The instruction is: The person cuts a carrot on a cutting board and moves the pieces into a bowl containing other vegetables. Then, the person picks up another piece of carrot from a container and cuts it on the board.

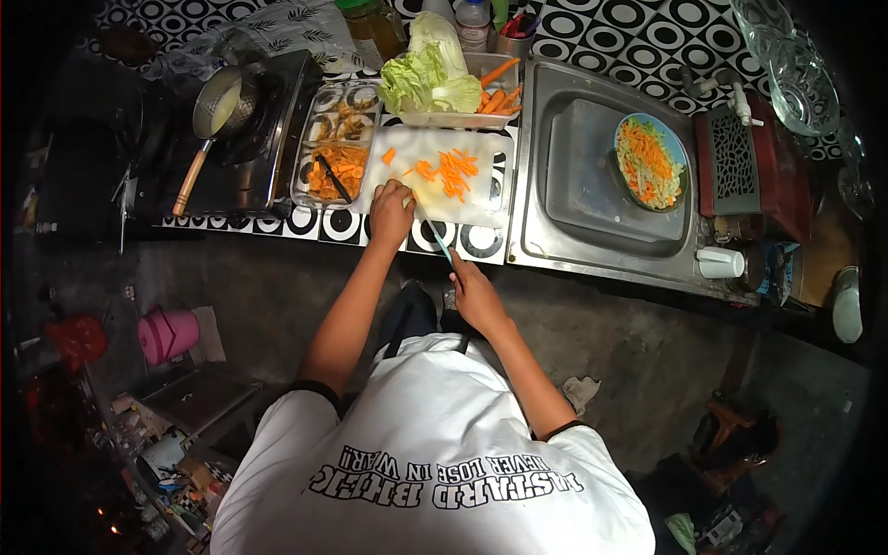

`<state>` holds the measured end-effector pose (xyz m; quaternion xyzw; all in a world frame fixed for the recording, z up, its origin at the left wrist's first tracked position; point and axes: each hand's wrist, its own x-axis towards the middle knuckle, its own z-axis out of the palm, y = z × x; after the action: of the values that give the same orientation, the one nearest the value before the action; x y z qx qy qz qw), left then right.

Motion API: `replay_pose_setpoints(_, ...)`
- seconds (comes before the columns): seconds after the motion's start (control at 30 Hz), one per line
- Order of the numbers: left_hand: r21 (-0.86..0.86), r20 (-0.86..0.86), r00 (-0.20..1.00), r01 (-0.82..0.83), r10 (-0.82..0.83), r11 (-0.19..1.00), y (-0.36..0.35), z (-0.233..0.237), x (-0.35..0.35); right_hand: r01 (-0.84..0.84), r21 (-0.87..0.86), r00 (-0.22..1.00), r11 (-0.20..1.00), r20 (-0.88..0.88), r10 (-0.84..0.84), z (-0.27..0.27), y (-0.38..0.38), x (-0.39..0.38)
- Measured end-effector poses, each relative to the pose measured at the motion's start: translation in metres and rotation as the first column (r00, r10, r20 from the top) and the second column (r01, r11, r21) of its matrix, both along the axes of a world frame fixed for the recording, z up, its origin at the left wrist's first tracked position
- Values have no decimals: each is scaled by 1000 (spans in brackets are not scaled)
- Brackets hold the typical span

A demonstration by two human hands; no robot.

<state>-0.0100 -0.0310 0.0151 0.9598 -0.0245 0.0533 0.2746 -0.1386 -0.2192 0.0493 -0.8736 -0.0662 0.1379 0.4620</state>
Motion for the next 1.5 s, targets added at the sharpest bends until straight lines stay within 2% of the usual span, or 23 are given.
replay_pose_setpoints(0.27, 14, 8, 1000, 8, -8, 1000, 0, 1, 0, -4, 3, 999, 1000, 36, 4, -7, 3, -1)
replay_pose_setpoints(0.37, 19, 5, 1000, 6, -7, 1000, -1, 2, 1, 6, -4, 1000, 1000, 18, -6, -7, 3, 2)
replay_pose_setpoints(0.47, 22, 2, 1000, 1, -1, 1000, -1, 1, 1, 1, -23, 997, 1000, -71, -3, -1, 7, 2)
replay_pose_setpoints(0.53, 20, 7, 1000, 0, 0, 1000, -2, 1, 0, 36, -27, 997, 999, 74, -34, -4, 10, 1)
replay_pose_setpoints(0.67, 23, 17, 1000, 0, 0, 1000, -1, 3, 0, 27, -69, 999, 997, 42, -24, -5, 12, 1)
replay_pose_setpoints(0.77, 20, 15, 1000, 6, -7, 1000, -1, 2, 0, 22, -101, 997, 995, 79, -14, -10, 10, 2)
replay_pose_setpoints(1.03, 32, -14, 1000, -5, 5, 999, 0, 0, 2, -36, -131, 999, 991, -22, 33, -2, 10, 8)
replay_pose_setpoints(1.17, 12, 1, 1000, -17, 17, 1000, -2, 0, 0, -2, -126, 1000, 992, 16, 4, -7, 12, 6)
replay_pose_setpoints(1.5, 64, -24, 997, -68, 70, 996, -5, -3, -3, -31, -168, 995, 985, -100, 14, -9, 13, 13)
